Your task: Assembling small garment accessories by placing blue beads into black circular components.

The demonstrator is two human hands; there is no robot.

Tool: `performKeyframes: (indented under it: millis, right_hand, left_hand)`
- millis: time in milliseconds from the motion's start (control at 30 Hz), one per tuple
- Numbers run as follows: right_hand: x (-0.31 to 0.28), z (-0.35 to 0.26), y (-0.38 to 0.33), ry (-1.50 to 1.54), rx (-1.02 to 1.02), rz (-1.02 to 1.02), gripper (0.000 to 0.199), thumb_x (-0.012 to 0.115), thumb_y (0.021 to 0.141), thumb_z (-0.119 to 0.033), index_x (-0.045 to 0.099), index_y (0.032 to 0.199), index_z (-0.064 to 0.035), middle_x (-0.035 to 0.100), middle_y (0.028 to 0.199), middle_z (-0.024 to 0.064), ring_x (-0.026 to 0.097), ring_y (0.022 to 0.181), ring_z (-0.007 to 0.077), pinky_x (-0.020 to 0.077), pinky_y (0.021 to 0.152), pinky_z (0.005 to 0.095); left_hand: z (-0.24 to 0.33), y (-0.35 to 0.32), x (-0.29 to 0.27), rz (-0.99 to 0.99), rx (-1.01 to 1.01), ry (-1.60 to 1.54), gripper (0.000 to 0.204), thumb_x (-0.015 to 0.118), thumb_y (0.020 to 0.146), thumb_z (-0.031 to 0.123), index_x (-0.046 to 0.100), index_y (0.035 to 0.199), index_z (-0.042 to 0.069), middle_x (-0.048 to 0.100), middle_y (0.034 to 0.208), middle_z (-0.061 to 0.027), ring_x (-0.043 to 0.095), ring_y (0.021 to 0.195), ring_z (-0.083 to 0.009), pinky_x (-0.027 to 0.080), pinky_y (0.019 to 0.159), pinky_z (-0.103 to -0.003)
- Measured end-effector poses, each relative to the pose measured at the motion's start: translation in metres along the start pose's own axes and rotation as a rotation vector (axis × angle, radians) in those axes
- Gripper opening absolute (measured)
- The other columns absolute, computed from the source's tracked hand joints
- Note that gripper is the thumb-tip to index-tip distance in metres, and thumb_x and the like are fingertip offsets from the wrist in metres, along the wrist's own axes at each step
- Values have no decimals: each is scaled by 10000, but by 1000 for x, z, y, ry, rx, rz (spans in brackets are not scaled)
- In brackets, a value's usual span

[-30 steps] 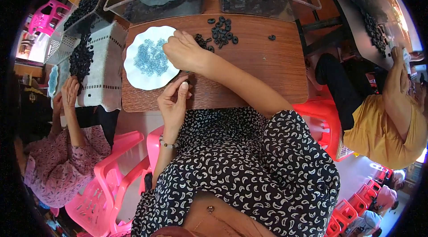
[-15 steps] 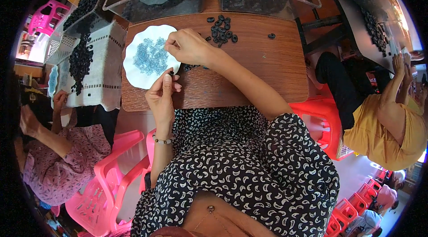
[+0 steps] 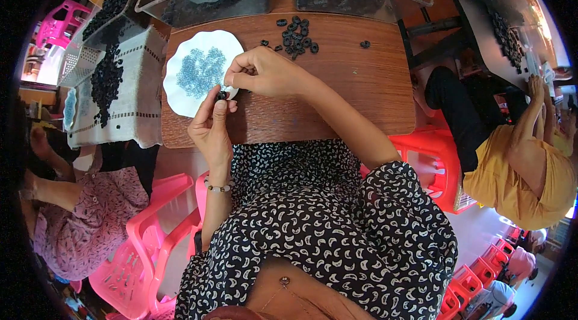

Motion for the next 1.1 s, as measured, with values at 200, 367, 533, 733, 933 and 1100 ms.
performKeyframes:
  millis: [200,367,533,733,933,1100]
  right_hand:
    - [-3,-6,-12,16,26,26,225,695,950,-206,737,980,13,732,860,43,627,787,79,505,719,267]
    - [-5,-9,-20,-47,95,-21,222,641,1009,-193,700,1033,20,701,940,21,613,894,83,504,814,270]
    - [-7,-3,-25,-44,83,-5,216,637,1009,-185,697,1024,22,701,932,19,616,879,77,508,793,266]
    - [-3,-4,-31,-76,74,62,222,662,979,-190,711,982,26,716,855,43,630,789,84,510,708,270]
    - [3,-8,-36,91,78,110,219,670,963,-170,697,964,47,728,801,62,667,759,97,529,663,277]
    - [-5,-3,-45,77,57,171,216,660,972,-168,681,972,48,724,853,66,676,812,99,533,704,269]
  left_hand:
    - [-2,-3,5,-19,-6,-3,307,669,979,56,671,1279,-10,733,997,-69,696,860,-95,544,776,-206]
    - [-4,-5,9,-35,-11,-16,302,663,986,69,669,1277,-13,748,972,-81,695,849,-93,547,769,-213]
    - [-9,-6,14,-51,-77,-117,305,654,1000,109,665,1275,-23,752,962,-92,696,831,-97,546,769,-217]
    - [-12,-8,16,-76,-77,-80,311,669,991,110,666,1266,-34,750,967,-90,692,842,-100,538,763,-212]
    - [-13,-7,21,-41,-62,-103,312,691,975,102,674,1254,-36,747,946,-75,692,830,-99,536,763,-209]
    - [-8,-12,25,-70,-53,-42,307,697,970,98,681,1249,-26,740,950,-75,693,841,-103,543,765,-214]
Point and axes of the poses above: each hand's wrist, its own y-axis towards the middle knuckle, its own x-axis out of the palm, z = x × y, the point moved 5 cm from there along y, towards the middle knuckle
